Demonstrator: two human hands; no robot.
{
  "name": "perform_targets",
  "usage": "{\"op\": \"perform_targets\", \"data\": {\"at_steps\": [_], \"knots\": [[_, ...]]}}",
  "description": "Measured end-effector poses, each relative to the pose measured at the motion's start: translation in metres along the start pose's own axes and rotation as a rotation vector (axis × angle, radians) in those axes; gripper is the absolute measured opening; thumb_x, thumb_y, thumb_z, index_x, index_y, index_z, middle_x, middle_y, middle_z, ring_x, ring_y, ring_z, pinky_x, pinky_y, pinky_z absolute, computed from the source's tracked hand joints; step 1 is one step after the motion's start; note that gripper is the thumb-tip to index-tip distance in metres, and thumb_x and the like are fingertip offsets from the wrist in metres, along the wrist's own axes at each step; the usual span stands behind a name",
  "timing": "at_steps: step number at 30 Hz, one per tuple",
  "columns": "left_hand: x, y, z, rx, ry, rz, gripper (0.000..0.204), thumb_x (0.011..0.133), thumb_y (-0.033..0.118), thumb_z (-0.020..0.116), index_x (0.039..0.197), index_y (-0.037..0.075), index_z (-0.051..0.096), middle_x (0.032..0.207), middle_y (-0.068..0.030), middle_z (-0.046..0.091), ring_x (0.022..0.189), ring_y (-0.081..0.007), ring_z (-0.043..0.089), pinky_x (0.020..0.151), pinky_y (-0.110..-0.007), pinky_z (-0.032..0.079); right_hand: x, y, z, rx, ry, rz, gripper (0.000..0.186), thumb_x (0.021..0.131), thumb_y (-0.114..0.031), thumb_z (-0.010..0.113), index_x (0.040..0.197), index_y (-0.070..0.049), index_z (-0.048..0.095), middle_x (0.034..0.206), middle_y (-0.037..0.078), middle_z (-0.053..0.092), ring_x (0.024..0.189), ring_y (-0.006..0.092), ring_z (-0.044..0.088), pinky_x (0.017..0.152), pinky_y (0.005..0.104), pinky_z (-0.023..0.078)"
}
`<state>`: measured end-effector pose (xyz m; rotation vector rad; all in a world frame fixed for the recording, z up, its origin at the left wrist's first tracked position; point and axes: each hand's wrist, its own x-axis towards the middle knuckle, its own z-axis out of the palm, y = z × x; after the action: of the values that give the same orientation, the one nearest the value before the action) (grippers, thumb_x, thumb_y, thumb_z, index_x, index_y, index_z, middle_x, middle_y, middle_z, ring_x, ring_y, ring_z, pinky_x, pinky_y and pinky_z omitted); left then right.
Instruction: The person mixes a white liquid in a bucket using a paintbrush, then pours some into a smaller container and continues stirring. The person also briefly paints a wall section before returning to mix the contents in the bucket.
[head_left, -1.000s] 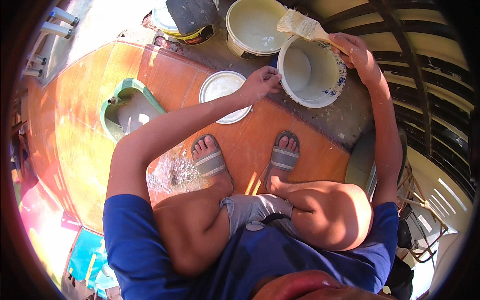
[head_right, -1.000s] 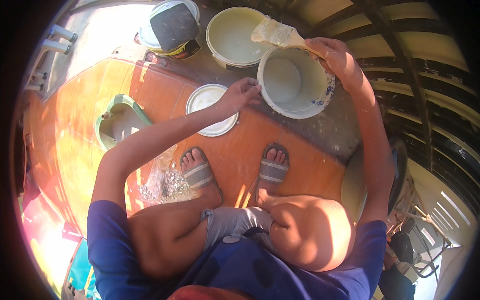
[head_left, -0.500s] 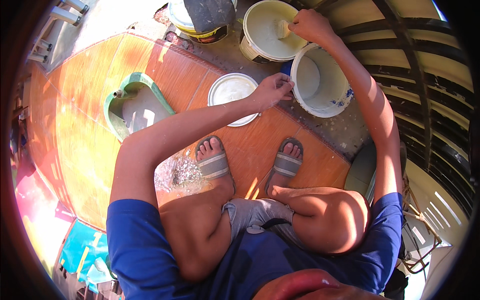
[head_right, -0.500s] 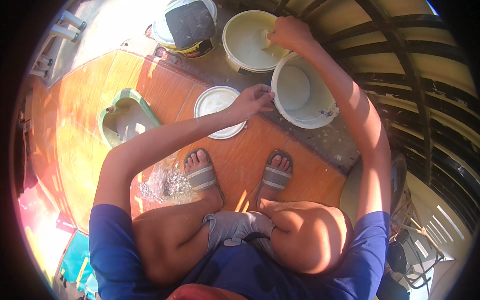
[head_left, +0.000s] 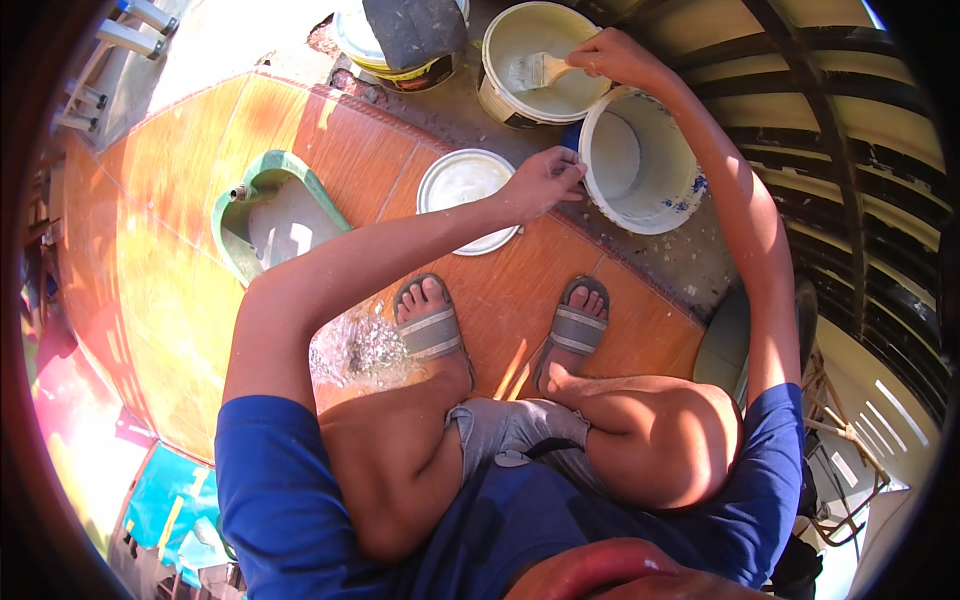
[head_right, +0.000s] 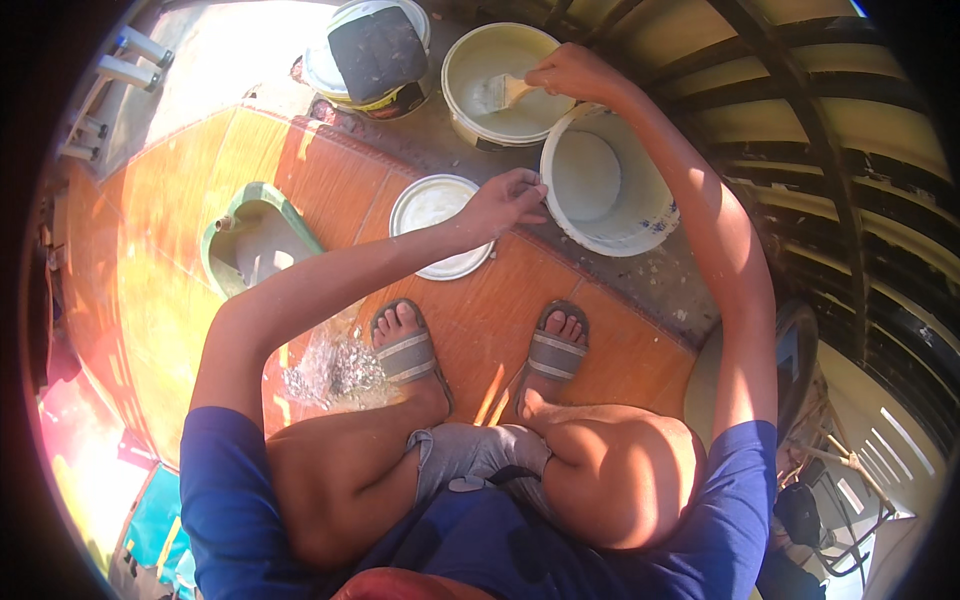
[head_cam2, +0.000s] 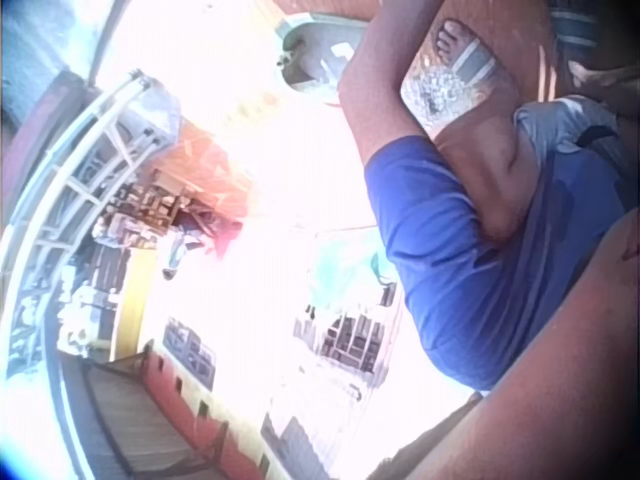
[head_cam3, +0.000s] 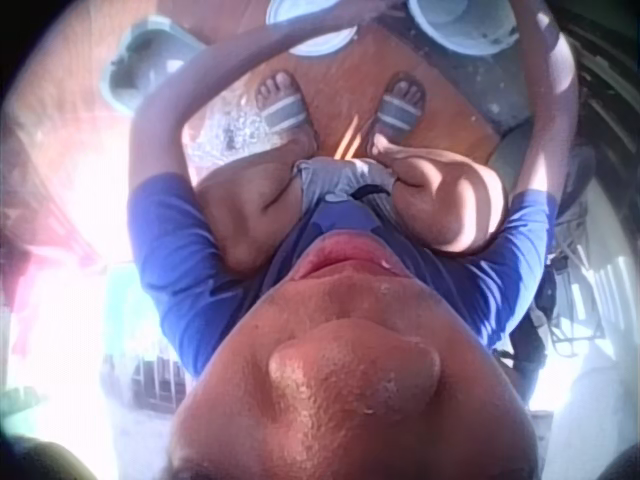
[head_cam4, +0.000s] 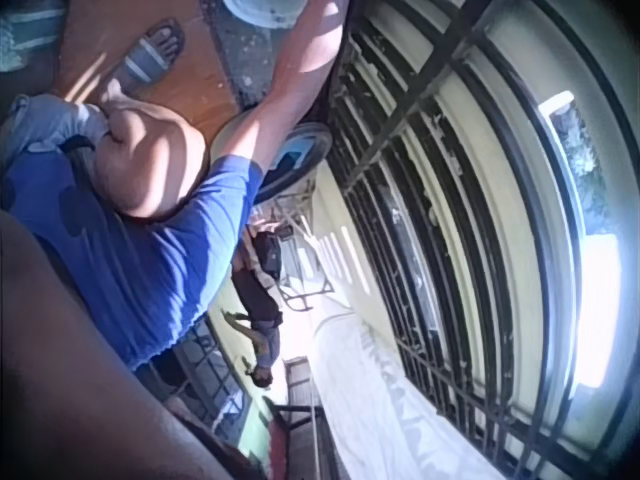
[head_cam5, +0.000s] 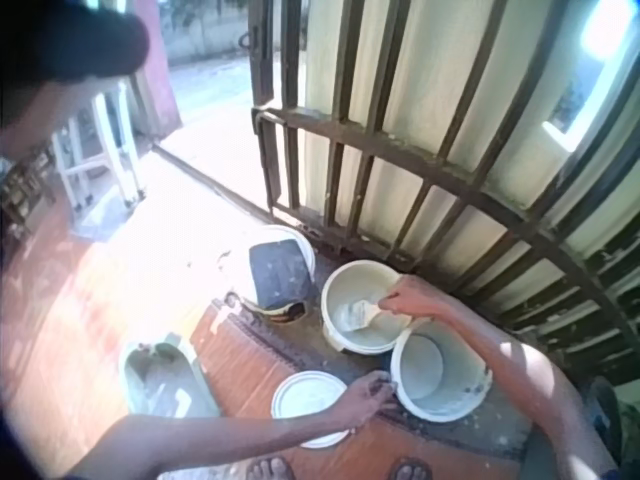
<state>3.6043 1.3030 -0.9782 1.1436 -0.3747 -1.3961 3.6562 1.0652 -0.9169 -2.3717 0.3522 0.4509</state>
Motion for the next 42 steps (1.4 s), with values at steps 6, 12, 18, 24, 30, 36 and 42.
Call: {"op": "perform_targets", "data": {"at_steps": [6, 12, 18, 24, 30, 36, 42], "knots": [[-0.001, 0.003, 0.001, 0.028, 0.0, -0.005, 0.036, 0.102, 0.027, 0.052, 0.122, -0.003, 0.05, 0.118, -0.0118, 0.057, 0.107, -0.0194, 0.06, 0.094, -0.034, 0.054, -0.028, 0.003, -0.019, 0.236, -0.001, 0.058, 0.031, 0.084, -0.031, 0.065, 0.071, -0.003, 0.066, 0.057, -0.003, 0.048, 0.053, 0.0087, 0.04, 0.052, 0.0277, 0.033], [-0.003, 0.008, 0.002, 0.053, 0.012, 0.002, 0.036, 0.101, 0.027, 0.052, 0.121, -0.004, 0.049, 0.116, -0.0122, 0.058, 0.105, -0.0192, 0.061, 0.092, -0.033, 0.055, -0.062, 0.007, -0.032, 0.495, 0.022, 0.147, 0.03, 0.087, -0.036, 0.07, 0.095, -0.007, 0.073, 0.06, -0.007, 0.045, 0.05, 0.0035, 0.031, 0.047, 0.0235, 0.025], [-0.003, 0.011, 0.004, 0.079, 0.015, -0.025, 0.035, 0.102, 0.026, 0.052, 0.121, -0.003, 0.049, 0.115, -0.0128, 0.058, 0.103, -0.019, 0.061, 0.091, -0.032, 0.055, -0.094, 0.014, -0.023, 0.533, 0.127, 0.166, 0.039, 0.083, -0.036, 0.075, 0.109, -0.008, 0.073, 0.061, -0.008, 0.046, 0.051, 0.0034, 0.03, 0.048, 0.0232, 0.024], [-0.003, 0.008, 0.003, 0.086, -0.004, -0.015, 0.04, 0.103, 0.028, 0.048, 0.127, -0.004, 0.046, 0.118, -0.0136, 0.058, 0.108, -0.0191, 0.06, 0.094, -0.032, 0.054, -0.117, 0.012, -0.007, 0.755, 0.207, 0.145, 0.039, 0.089, -0.034, 0.071, 0.116, -0.005, 0.068, 0.061, -0.011, 0.034, 0.051, 0.0016, 0.025, 0.046, 0.0226, 0.019], [-0.003, 0.011, 0.004, 0.123, 0.019, -0.029, 0.041, 0.103, 0.028, 0.047, 0.127, -0.005, 0.046, 0.12, -0.0131, 0.057, 0.11, -0.0194, 0.059, 0.094, -0.032, 0.054, -0.141, 0.009, -0.004, 1.05, 0.222, 0.069, 0.038, 0.089, -0.035, 0.071, 0.111, -0.005, 0.068, 0.062, -0.01, 0.032, 0.052, 0.0027, 0.025, 0.049, 0.0222, 0.02], [-0.004, 0.01, 0.004, 0.103, 0.001, -0.001, 0.038, 0.103, 0.027, 0.048, 0.125, -0.004, 0.047, 0.118, -0.0132, 0.057, 0.109, -0.0199, 0.059, 0.094, -0.033, 0.055, -0.197, 0.029, -0.023, 1.149, 0.227, 0.007, 0.038, 0.09, -0.035, 0.07, 0.107, -0.002, 0.064, 0.064, -0.009, 0.031, 0.054, 0.002, 0.026, 0.048, 0.0211, 0.021], [-0.003, 0.008, 0.004, 0.066, 0.017, 0.007, 0.035, 0.102, 0.027, 0.051, 0.12, -0.003, 0.049, 0.113, -0.0134, 0.059, 0.106, -0.02, 0.06, 0.091, -0.034, 0.055, -0.268, 0.065, -0.032, 1.081, 0.396, 0.124, 0.039, 0.091, -0.033, 0.068, 0.11, 0.001, 0.062, 0.064, -0.008, 0.033, 0.053, 0.0021, 0.027, 0.048, 0.0199, 0.023]]}}
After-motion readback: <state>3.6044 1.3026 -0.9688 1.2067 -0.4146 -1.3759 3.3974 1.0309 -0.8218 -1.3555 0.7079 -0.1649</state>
